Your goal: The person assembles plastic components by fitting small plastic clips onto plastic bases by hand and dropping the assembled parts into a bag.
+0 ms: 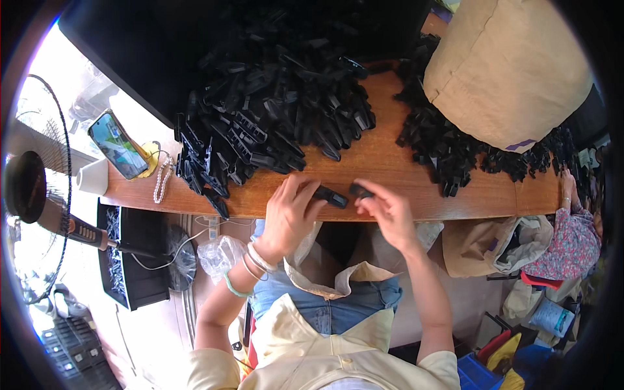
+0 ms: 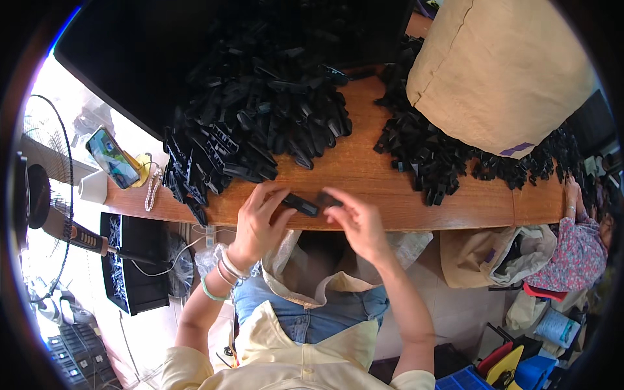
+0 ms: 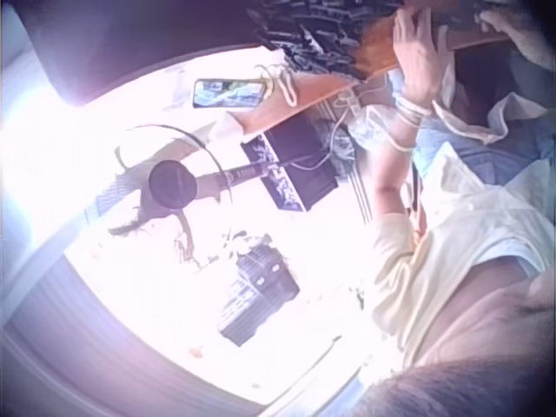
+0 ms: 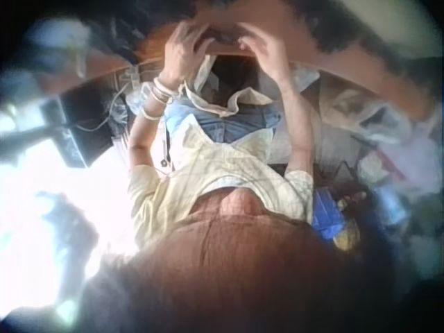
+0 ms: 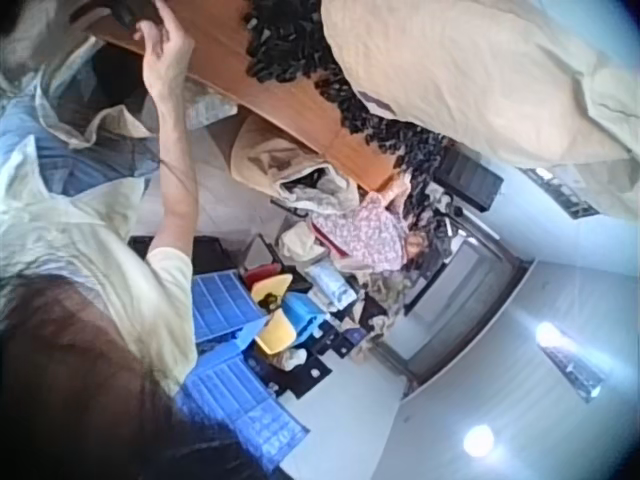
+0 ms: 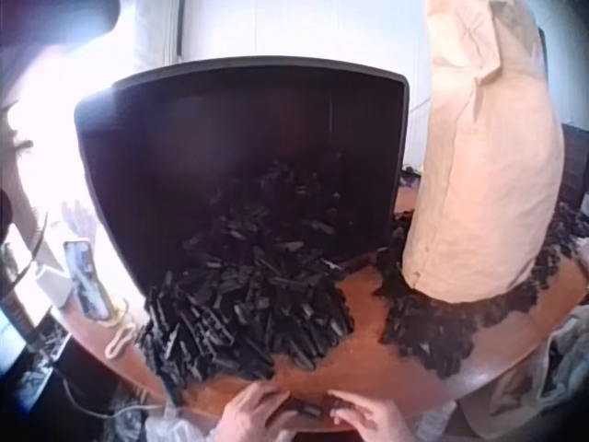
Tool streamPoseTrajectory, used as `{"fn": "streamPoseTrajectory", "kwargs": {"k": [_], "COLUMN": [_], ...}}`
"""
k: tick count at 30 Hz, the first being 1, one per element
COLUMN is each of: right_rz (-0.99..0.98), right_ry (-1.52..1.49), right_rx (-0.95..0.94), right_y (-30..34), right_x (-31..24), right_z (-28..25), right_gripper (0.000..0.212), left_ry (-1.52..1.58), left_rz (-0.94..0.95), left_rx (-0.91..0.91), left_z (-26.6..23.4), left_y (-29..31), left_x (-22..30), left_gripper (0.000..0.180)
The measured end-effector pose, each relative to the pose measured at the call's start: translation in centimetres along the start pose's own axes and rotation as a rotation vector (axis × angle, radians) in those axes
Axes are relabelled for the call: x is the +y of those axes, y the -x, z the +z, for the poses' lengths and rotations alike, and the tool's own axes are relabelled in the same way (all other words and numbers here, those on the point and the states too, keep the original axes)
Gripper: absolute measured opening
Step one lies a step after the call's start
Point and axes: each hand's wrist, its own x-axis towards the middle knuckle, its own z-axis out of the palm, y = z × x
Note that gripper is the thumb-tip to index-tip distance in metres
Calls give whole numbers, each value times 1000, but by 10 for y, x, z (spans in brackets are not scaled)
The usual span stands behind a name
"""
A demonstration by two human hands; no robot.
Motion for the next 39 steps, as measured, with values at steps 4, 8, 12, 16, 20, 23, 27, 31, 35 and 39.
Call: {"fn": "streamPoseTrajectory", "kwargs": {"k": [4,8,12,16,20,23,27,31,35,39], "right_rz": [-307,-239,-251,-271,-363,-411,-420,-329,-482,-481], "right_ry": [447,450,518,392,578,641,637,614,687,770], "right_rx": [27,23,-15,-11,22,9,33,8,50,99], "right_y": [-4,-11,-19,-22,-23,-24,-22,-23,-27,-25], "right_x": [6,9,8,12,9,7,13,11,18,10], "right_z": [7,-3,-6,-8,-4,-4,-5,-2,13,14], "right_gripper": [29,28,27,25,24,27,27,25,23,24], "left_ry": [108,265,287,302,276,273,278,271,255,285], "left_rz": [15,-1,16,4,31,49,79,100,124,123], "left_rx": [-132,-244,-275,-271,-257,-257,-270,-273,-255,-256], "left_z": [0,-3,-4,-3,-5,-5,-2,-4,2,3], "left_y": [-2,-7,-11,-10,-10,-11,-13,-14,-14,-16], "left_x": [-21,-30,-28,-28,-29,-32,-34,-37,-32,-29], "left_gripper": [24,21,19,19,18,19,19,19,20,22]}}
